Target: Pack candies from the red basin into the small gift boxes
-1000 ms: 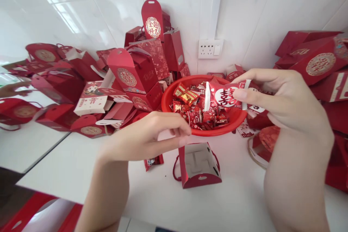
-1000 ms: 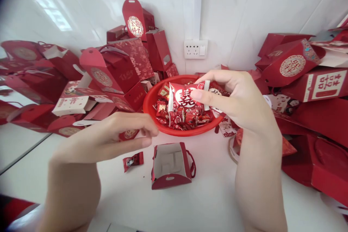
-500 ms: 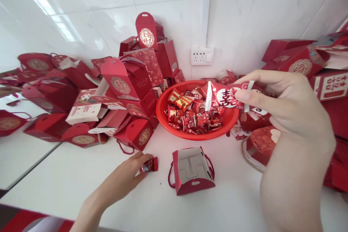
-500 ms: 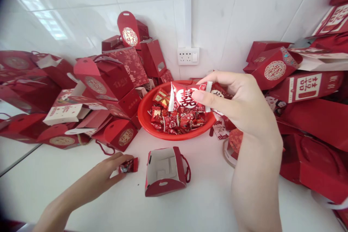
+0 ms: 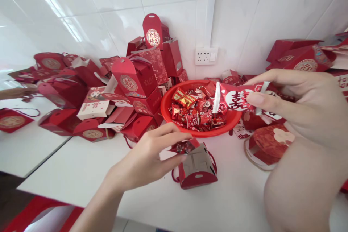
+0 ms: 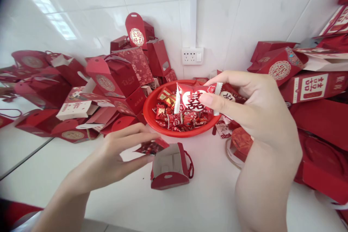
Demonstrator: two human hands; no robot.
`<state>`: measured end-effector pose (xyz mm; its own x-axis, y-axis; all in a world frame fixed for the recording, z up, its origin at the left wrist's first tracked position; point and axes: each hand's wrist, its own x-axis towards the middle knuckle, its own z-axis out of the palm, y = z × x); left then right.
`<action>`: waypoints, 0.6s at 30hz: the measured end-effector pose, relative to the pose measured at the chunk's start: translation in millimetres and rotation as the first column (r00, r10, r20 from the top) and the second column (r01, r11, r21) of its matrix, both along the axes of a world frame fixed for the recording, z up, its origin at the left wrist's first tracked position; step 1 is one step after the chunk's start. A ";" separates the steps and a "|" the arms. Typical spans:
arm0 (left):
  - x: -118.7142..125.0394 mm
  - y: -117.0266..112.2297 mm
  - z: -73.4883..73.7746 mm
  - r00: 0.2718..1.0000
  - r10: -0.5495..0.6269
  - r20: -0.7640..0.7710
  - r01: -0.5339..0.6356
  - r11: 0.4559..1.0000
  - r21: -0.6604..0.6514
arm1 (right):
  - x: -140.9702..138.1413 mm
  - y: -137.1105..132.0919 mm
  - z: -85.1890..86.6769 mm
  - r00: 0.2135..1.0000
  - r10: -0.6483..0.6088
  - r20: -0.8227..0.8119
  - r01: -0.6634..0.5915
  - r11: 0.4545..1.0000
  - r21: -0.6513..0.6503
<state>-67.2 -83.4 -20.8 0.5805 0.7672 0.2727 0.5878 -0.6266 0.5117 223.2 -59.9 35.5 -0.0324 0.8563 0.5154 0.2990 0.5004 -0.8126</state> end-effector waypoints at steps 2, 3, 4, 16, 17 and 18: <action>10.0 1.4 -1.0 0.997 -0.027 -0.066 0.027 1.000 0.007 | -0.1 -1.6 1.5 1.000 -0.001 0.002 0.001 1.000 0.003; 12.8 2.0 -2.7 0.995 -0.031 -0.092 0.033 0.999 0.015 | 0.3 -1.9 2.1 1.000 -0.006 0.004 0.006 1.000 0.007; 14.3 2.3 -4.7 0.993 -0.029 -0.113 0.032 0.999 0.026 | 0.9 -2.0 2.6 1.000 -0.012 0.005 0.012 1.000 0.012; 8.3 -1.5 -11.0 0.959 0.043 -0.280 -0.082 0.988 -0.129 | 1.3 -4.2 5.0 0.995 0.043 0.090 -0.044 0.999 0.006; 9.6 0.4 -11.0 0.962 0.042 -0.271 -0.081 0.988 -0.134 | 0.4 -4.6 5.5 0.994 0.045 0.105 -0.045 0.999 -0.001; 11.1 2.5 -11.2 0.966 0.040 -0.255 -0.077 0.988 -0.136 | -0.5 -4.9 5.9 0.991 0.049 0.121 -0.048 0.999 -0.015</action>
